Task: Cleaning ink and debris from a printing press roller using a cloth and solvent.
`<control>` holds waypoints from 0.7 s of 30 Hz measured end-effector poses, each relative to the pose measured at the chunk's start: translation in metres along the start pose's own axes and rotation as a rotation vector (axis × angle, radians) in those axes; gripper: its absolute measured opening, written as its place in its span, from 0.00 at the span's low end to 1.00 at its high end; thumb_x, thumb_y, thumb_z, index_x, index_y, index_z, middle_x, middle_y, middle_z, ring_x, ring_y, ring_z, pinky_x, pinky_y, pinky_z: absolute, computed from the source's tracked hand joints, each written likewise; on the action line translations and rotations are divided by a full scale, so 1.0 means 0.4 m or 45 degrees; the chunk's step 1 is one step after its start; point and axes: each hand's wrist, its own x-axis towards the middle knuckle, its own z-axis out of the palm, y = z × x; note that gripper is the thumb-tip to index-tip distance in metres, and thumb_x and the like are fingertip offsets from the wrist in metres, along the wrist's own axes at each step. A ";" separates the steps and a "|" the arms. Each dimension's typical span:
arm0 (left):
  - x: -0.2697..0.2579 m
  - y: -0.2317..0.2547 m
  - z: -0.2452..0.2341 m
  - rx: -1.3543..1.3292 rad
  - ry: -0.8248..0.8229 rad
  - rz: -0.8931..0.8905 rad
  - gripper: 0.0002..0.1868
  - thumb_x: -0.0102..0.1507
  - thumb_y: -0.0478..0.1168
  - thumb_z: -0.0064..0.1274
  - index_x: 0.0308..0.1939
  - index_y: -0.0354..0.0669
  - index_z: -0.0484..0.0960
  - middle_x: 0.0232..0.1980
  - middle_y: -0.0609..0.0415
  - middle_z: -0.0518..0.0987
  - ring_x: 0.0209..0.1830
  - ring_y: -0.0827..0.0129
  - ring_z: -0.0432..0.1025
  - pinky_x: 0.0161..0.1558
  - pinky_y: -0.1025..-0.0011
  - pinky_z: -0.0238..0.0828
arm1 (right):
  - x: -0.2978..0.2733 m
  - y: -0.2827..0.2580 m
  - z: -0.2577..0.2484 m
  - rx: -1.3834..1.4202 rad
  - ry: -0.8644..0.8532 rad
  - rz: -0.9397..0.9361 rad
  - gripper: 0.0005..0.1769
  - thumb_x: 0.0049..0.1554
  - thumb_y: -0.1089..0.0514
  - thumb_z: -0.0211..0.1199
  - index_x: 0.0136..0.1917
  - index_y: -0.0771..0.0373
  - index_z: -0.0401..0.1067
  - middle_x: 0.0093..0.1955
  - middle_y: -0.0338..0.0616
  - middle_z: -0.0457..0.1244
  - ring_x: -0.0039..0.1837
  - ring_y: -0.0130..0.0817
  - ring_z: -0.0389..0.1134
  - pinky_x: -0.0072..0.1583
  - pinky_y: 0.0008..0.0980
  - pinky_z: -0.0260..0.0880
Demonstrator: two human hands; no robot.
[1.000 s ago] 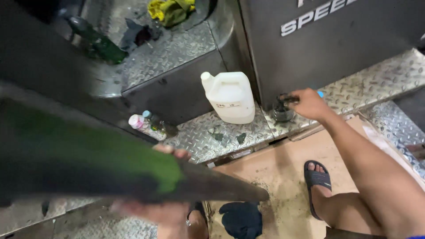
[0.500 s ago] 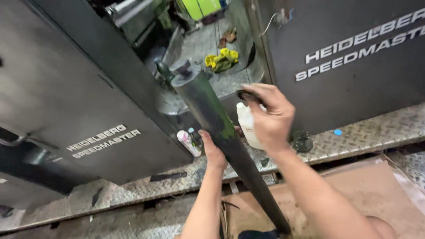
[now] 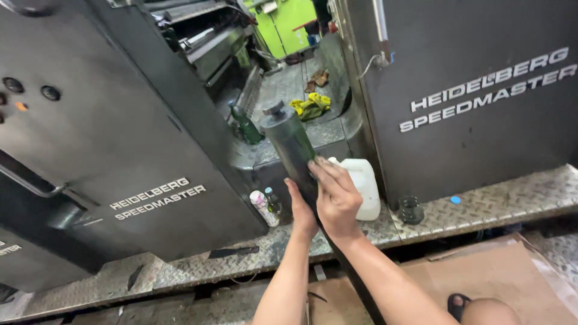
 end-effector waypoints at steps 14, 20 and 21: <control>-0.040 0.054 0.005 0.085 0.059 0.009 0.50 0.63 0.83 0.40 0.63 0.44 0.85 0.57 0.38 0.84 0.51 0.55 0.82 0.50 0.57 0.83 | 0.009 -0.008 0.040 0.067 0.002 0.158 0.12 0.60 0.73 0.65 0.49 0.60 0.85 0.48 0.44 0.72 0.52 0.44 0.77 0.56 0.40 0.77; -0.067 0.066 0.021 0.053 0.063 -0.060 0.47 0.61 0.84 0.40 0.52 0.48 0.90 0.46 0.40 0.88 0.39 0.57 0.85 0.36 0.62 0.85 | 0.130 -0.051 0.097 0.127 0.052 0.028 0.11 0.61 0.70 0.68 0.47 0.57 0.85 0.45 0.38 0.72 0.51 0.38 0.77 0.57 0.34 0.77; -0.065 0.062 0.024 0.032 0.047 -0.050 0.46 0.61 0.84 0.41 0.50 0.48 0.90 0.44 0.40 0.88 0.36 0.59 0.85 0.33 0.63 0.85 | 0.115 -0.046 0.081 0.076 0.020 0.021 0.10 0.63 0.69 0.66 0.47 0.57 0.85 0.44 0.38 0.72 0.49 0.40 0.76 0.55 0.36 0.76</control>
